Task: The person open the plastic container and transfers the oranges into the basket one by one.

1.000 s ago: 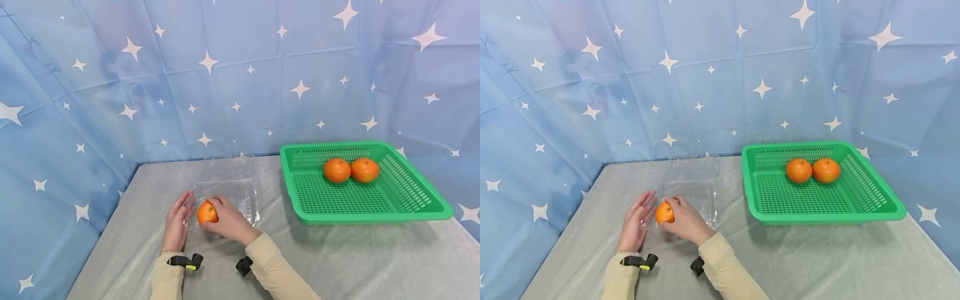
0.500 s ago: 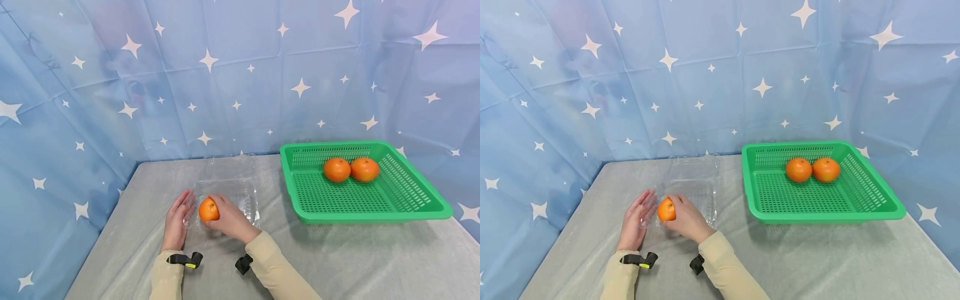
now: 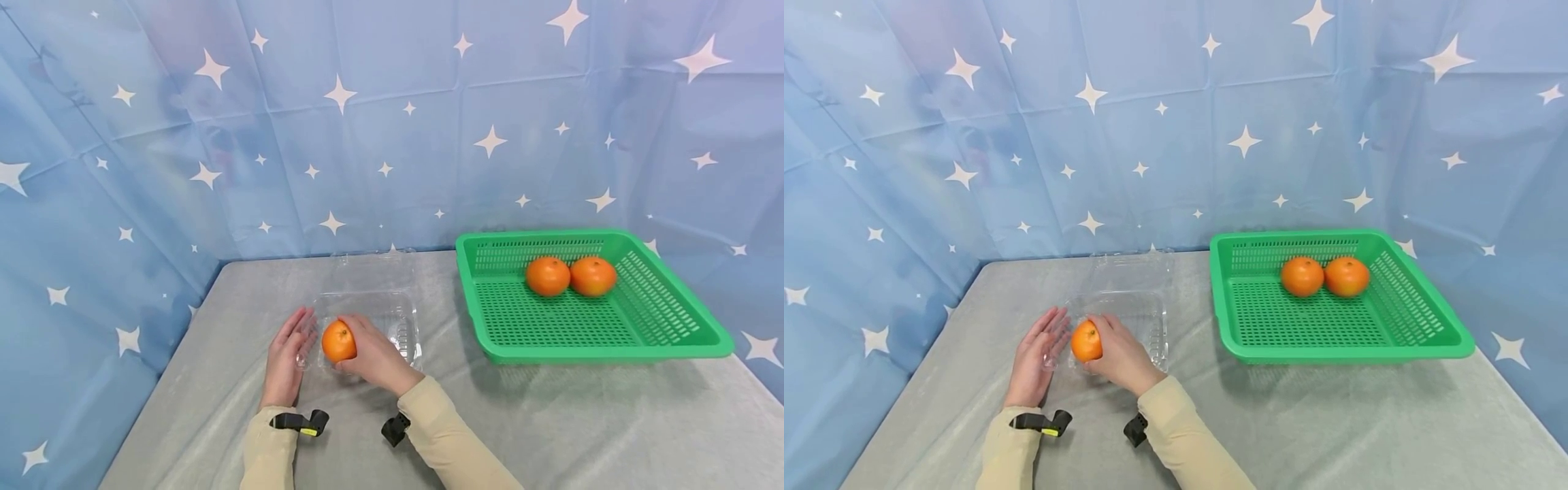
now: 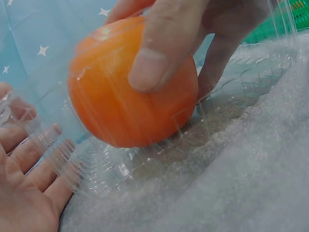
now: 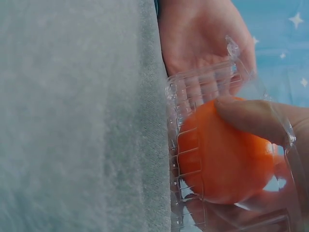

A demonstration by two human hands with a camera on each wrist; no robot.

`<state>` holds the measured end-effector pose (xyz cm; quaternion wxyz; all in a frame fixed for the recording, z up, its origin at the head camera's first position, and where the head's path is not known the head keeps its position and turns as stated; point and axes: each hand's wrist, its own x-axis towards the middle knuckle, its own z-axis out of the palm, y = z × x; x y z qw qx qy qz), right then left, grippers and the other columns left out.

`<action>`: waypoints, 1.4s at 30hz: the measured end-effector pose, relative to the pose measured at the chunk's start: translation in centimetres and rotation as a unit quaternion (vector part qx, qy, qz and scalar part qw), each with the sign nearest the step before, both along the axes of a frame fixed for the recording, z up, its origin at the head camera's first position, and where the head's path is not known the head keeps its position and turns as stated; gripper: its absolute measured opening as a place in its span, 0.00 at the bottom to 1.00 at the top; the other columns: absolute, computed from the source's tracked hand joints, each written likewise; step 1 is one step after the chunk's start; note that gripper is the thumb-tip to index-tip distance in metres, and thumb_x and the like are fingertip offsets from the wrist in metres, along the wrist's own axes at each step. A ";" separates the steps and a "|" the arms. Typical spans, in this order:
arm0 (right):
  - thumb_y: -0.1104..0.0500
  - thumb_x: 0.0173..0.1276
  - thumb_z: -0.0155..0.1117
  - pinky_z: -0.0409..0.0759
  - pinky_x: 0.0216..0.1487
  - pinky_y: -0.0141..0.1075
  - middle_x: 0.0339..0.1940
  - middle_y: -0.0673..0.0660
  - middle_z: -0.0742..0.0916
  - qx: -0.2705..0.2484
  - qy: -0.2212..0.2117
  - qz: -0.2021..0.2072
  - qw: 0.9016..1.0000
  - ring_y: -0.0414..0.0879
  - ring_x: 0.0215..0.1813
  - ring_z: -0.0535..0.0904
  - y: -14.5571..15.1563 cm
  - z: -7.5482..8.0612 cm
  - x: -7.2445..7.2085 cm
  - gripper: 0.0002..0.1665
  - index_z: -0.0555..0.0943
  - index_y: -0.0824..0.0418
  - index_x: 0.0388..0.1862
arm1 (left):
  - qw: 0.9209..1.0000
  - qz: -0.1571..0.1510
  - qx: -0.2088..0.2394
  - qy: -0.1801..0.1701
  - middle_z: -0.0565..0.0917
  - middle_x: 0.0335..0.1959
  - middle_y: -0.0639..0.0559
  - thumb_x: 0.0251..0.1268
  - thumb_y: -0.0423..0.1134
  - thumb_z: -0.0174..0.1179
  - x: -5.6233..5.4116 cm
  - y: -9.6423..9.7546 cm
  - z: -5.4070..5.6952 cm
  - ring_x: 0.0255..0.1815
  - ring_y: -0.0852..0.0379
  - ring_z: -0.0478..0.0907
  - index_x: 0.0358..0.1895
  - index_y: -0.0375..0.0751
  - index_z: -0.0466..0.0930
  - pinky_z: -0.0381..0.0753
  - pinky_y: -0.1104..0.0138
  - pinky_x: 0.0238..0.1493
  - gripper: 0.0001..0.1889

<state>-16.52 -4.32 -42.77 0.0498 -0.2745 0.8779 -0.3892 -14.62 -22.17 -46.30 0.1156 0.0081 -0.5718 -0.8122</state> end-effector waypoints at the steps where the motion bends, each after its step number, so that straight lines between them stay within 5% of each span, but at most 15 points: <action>1: 0.54 0.46 0.71 0.74 0.43 0.40 0.59 0.50 0.69 -0.001 -0.004 0.000 1.000 0.45 0.48 0.72 0.0 0.0 0.0 0.48 0.60 0.50 0.66 | 1.000 -0.001 -0.002 0.002 0.65 0.63 0.48 0.63 0.25 0.37 0.0 0.0 0.0 0.64 0.52 0.61 0.65 0.42 0.59 0.59 0.58 0.62 0.25; 20: 0.48 0.43 0.72 0.73 0.41 0.39 0.57 0.53 0.68 0.013 -0.011 -0.012 1.000 0.45 0.44 0.72 0.1 0.3 -0.3 0.50 0.60 0.47 0.66 | 1.000 0.001 -0.012 -0.014 0.60 0.66 0.50 0.59 0.25 0.34 0.0 0.1 0.9 0.65 0.50 0.57 0.64 0.44 0.62 0.57 0.58 0.63 0.28; 42: 0.42 0.47 0.67 0.75 0.35 0.39 0.57 0.51 0.67 -0.007 0.014 -0.064 0.998 0.46 0.40 0.75 0.4 0.8 -0.5 0.47 0.57 0.40 0.67 | 0.999 0.007 -0.040 -0.028 0.64 0.63 0.52 0.57 0.25 0.36 -0.1 0.0 0.1 0.65 0.53 0.59 0.60 0.40 0.67 0.62 0.61 0.60 0.26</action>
